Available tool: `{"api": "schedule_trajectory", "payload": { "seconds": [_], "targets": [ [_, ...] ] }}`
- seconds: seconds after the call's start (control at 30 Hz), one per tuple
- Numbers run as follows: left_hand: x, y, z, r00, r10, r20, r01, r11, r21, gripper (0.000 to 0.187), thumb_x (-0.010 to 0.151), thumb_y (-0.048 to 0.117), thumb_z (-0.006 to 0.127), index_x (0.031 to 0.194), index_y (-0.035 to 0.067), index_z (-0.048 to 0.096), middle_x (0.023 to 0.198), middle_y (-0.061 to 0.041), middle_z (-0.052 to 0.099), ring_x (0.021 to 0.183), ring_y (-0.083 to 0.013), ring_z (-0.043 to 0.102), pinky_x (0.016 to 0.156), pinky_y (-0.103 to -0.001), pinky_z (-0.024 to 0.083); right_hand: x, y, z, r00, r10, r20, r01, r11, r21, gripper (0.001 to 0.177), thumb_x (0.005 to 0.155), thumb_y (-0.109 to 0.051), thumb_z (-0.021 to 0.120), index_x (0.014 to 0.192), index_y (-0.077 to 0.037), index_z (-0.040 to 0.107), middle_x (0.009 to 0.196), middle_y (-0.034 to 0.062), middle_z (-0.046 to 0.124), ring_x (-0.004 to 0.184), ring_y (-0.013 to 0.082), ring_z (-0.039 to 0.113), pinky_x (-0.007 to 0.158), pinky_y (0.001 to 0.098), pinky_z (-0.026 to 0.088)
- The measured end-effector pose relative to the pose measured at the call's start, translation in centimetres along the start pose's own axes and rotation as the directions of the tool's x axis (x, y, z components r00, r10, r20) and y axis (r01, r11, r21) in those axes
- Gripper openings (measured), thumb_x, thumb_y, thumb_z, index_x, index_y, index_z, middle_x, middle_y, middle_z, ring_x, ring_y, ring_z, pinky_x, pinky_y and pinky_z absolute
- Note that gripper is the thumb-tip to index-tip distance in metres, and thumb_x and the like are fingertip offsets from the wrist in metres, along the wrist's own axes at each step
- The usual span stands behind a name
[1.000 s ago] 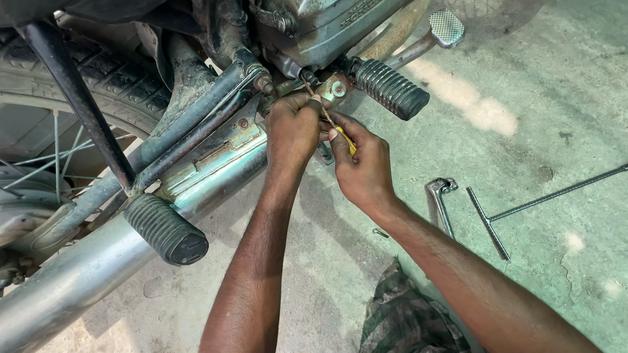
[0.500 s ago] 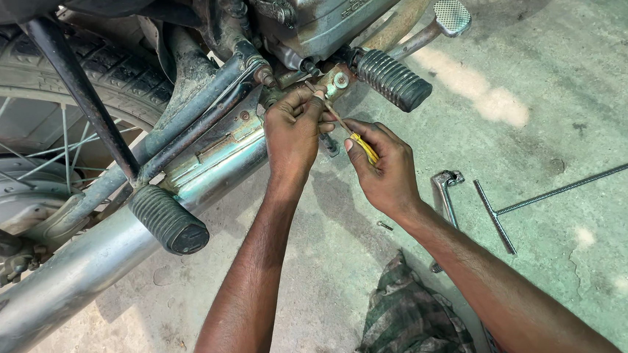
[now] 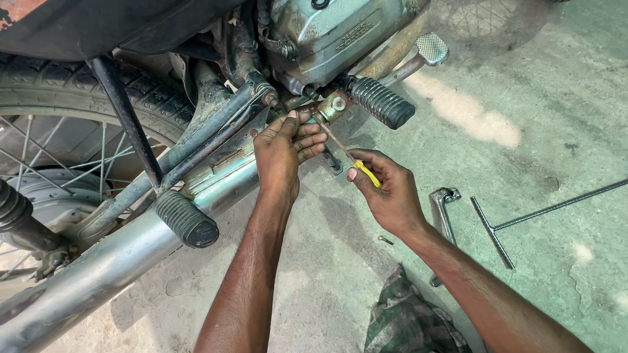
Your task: The person works on the lower engine and exhaust area of a motorcycle, using a screwdriver to manipulate small components and wires, wiping parts with a cloth, and handling a small rubber grommet or seal.
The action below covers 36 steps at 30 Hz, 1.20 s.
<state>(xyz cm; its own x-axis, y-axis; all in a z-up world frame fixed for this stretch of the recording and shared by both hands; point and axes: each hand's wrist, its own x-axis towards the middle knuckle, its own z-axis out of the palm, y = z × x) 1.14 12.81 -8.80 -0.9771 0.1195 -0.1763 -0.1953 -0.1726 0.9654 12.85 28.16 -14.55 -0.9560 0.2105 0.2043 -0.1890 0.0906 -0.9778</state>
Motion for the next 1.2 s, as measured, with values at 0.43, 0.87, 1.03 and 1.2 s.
{"api": "schedule_trajectory", "payload": {
  "seconds": [0.43, 0.87, 1.03, 1.2],
  "targets": [
    [4.2, -1.9, 0.3, 0.995, 0.053, 0.09, -0.069, 0.98, 0.185, 0.023, 0.098, 0.01, 0.066, 0.111, -0.008, 0.072, 0.087, -0.011, 0.075, 0.069, -0.0126, 0.071, 0.064, -0.025, 0.061, 4.0, 0.0, 4.6, 0.982, -0.105, -0.158, 0.097, 0.994, -0.055, 0.038, 0.101, -0.007, 0.061, 0.137, 0.001, 0.062, 0.123, 0.0145, 0.074, 0.106, 0.0149, 0.07, 0.088, 0.0292, 0.058],
    [3.7, -0.6, 0.6, 0.998, 0.046, 0.04, -0.053, 0.98, 0.193, 0.02, 0.094, 0.005, 0.067, 0.107, -0.007, 0.075, 0.078, -0.007, 0.073, 0.062, -0.0094, 0.067, 0.057, -0.024, 0.058, 4.2, -1.8, 7.5, 0.973, -0.017, -0.228, -0.02, 0.987, -0.158, 0.041, 0.098, -0.001, 0.053, 0.138, 0.004, 0.06, 0.12, 0.0193, 0.073, 0.112, 0.0256, 0.074, 0.089, 0.0359, 0.06],
    [3.2, 0.0, 0.7, 0.999, 0.039, 0.031, -0.044, 0.981, 0.19, 0.021, 0.095, 0.009, 0.068, 0.108, -0.006, 0.076, 0.078, -0.006, 0.073, 0.062, -0.0085, 0.066, 0.057, -0.023, 0.056, 4.8, -2.5, 8.5, 0.947, -0.15, -0.284, 0.076, 0.964, -0.255, 0.038, 0.098, 0.0, 0.055, 0.134, 0.008, 0.062, 0.121, 0.0245, 0.072, 0.116, 0.0303, 0.071, 0.095, 0.0398, 0.057],
    [2.9, -0.7, 0.6, 0.993, 0.088, 0.074, -0.095, 0.99, 0.104, 0.024, 0.093, 0.006, 0.07, 0.113, -0.007, 0.074, 0.084, -0.008, 0.075, 0.065, -0.0093, 0.066, 0.059, -0.024, 0.058, 5.4, -1.6, 7.2, 0.966, 0.044, -0.253, -0.049, 0.999, -0.014, 0.031, 0.1, -0.003, 0.055, 0.129, 0.005, 0.065, 0.113, 0.0167, 0.075, 0.103, 0.0193, 0.075, 0.085, 0.0299, 0.062]
  ]
}}
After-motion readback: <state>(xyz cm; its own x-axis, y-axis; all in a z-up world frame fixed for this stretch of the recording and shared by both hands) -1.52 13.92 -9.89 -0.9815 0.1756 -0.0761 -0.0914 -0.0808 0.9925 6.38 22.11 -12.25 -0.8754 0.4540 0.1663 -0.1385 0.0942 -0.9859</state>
